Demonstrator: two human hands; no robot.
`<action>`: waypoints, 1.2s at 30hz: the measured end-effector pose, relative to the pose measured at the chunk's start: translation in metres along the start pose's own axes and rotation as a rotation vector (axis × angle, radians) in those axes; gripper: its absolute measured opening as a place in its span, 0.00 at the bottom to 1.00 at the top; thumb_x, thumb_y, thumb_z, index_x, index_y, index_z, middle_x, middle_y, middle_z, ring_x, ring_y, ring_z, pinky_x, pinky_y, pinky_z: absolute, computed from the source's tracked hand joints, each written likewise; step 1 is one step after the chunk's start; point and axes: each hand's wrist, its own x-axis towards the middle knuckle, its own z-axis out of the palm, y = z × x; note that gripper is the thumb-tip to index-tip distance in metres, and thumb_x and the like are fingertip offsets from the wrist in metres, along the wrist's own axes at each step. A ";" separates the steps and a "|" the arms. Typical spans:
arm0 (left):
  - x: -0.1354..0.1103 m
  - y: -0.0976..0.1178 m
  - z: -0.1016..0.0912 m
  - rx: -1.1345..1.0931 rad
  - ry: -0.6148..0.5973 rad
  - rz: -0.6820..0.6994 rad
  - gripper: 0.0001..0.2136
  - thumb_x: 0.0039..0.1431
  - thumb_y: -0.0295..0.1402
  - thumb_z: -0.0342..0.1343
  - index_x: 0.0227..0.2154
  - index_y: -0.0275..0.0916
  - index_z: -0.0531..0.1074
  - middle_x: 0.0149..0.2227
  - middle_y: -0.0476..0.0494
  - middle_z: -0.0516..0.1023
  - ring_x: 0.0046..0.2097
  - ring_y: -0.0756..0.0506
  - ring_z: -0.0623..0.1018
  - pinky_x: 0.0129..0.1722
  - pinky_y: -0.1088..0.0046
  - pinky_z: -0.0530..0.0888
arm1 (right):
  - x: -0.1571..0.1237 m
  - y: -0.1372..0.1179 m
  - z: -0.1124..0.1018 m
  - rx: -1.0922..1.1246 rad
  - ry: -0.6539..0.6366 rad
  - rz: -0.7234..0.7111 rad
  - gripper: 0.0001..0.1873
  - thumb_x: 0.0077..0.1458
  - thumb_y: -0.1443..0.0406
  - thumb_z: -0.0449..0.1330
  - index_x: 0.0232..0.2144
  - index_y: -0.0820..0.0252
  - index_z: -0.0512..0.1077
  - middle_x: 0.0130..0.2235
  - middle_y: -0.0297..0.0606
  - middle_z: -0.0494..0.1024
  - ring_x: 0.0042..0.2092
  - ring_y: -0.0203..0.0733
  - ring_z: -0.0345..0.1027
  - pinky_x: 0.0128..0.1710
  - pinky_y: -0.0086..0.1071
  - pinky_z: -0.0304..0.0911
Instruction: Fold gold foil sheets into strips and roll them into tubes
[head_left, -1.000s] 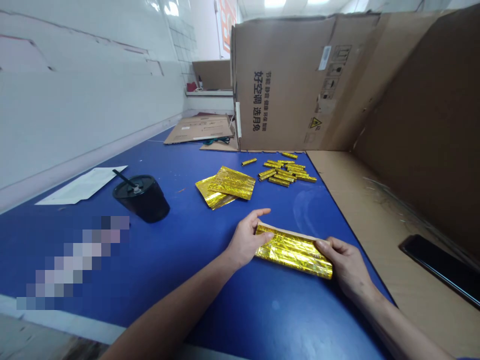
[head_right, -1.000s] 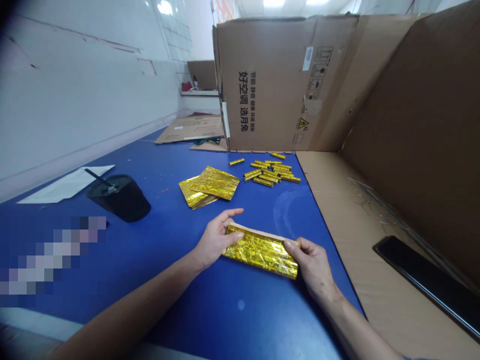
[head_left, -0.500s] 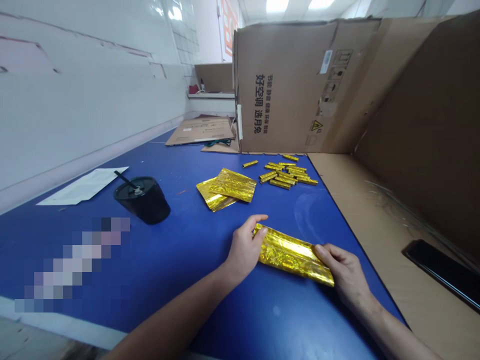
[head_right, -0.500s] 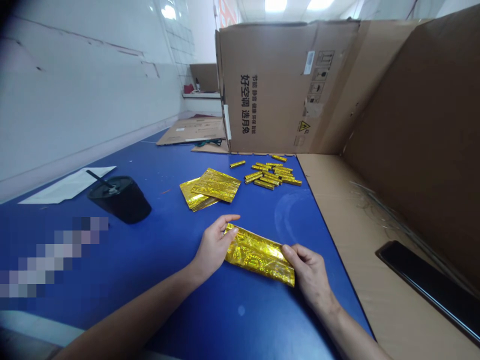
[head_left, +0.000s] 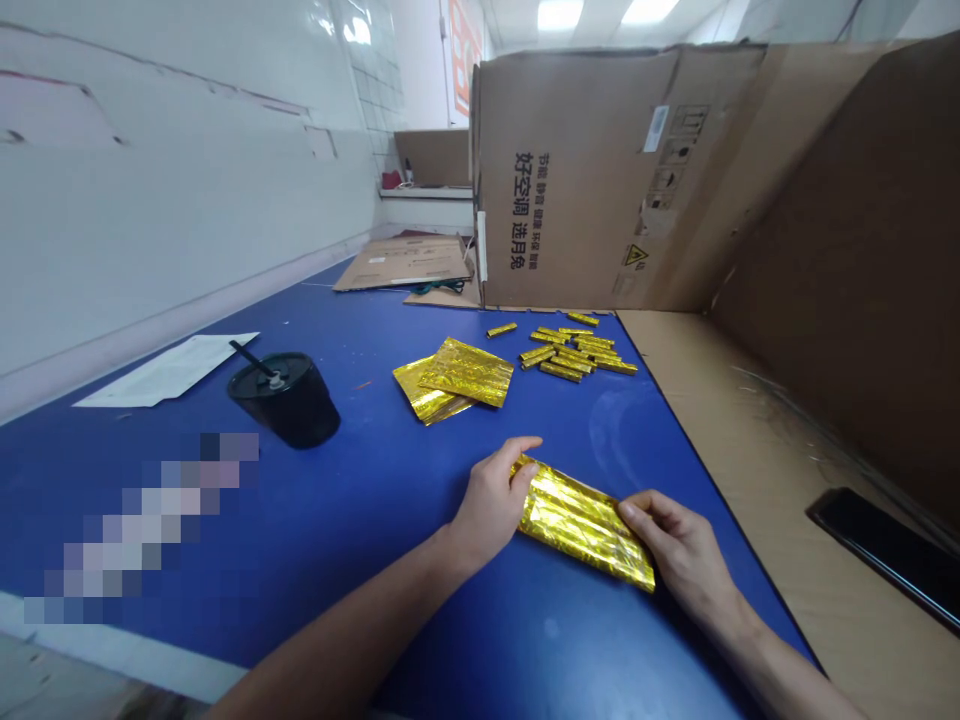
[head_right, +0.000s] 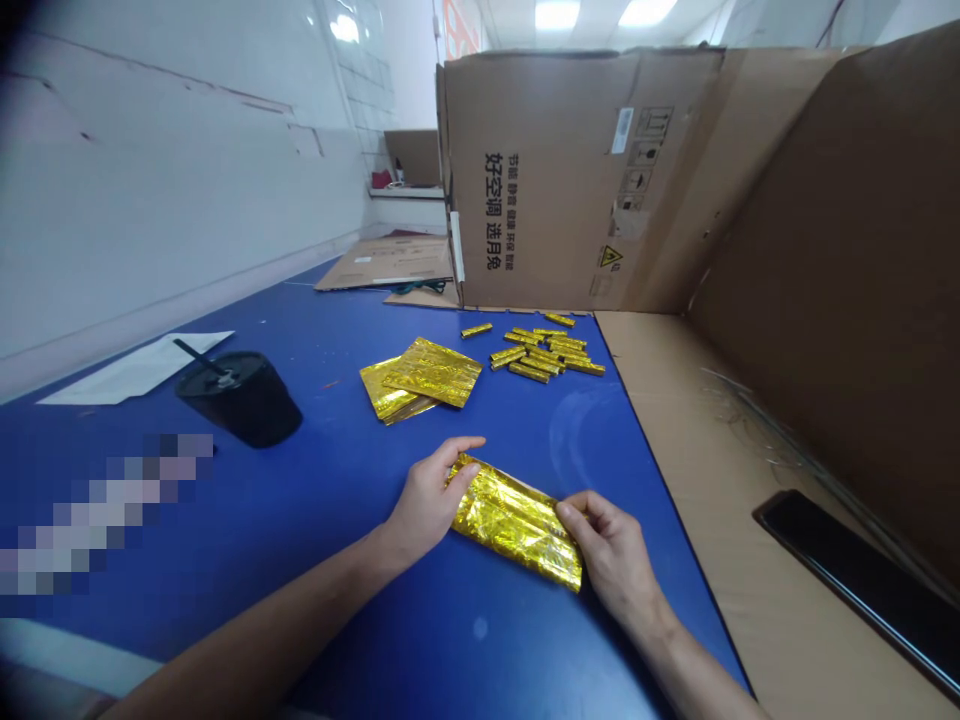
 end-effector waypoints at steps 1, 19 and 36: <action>0.001 -0.001 0.000 0.007 -0.011 -0.006 0.13 0.55 0.25 0.46 0.44 0.37 0.67 0.42 0.45 0.74 0.43 0.47 0.73 0.44 0.72 0.67 | 0.000 0.001 0.001 -0.056 0.010 -0.033 0.20 0.45 0.50 0.57 0.20 0.61 0.69 0.19 0.31 0.66 0.22 0.34 0.56 0.21 0.27 0.54; -0.013 0.014 0.009 0.450 -0.421 0.283 0.13 0.61 0.31 0.41 0.41 0.37 0.70 0.43 0.42 0.72 0.47 0.46 0.70 0.50 0.69 0.63 | 0.004 0.010 0.002 -0.849 -0.046 -0.229 0.16 0.56 0.58 0.45 0.25 0.54 0.69 0.21 0.33 0.73 0.23 0.39 0.67 0.23 0.29 0.54; -0.040 0.016 0.027 0.519 -0.735 0.258 0.37 0.49 0.57 0.44 0.59 0.44 0.46 0.62 0.33 0.35 0.62 0.31 0.37 0.54 0.43 0.40 | 0.009 0.004 -0.004 -1.052 -0.027 -0.127 0.12 0.55 0.59 0.47 0.29 0.53 0.69 0.23 0.34 0.76 0.26 0.42 0.70 0.22 0.29 0.53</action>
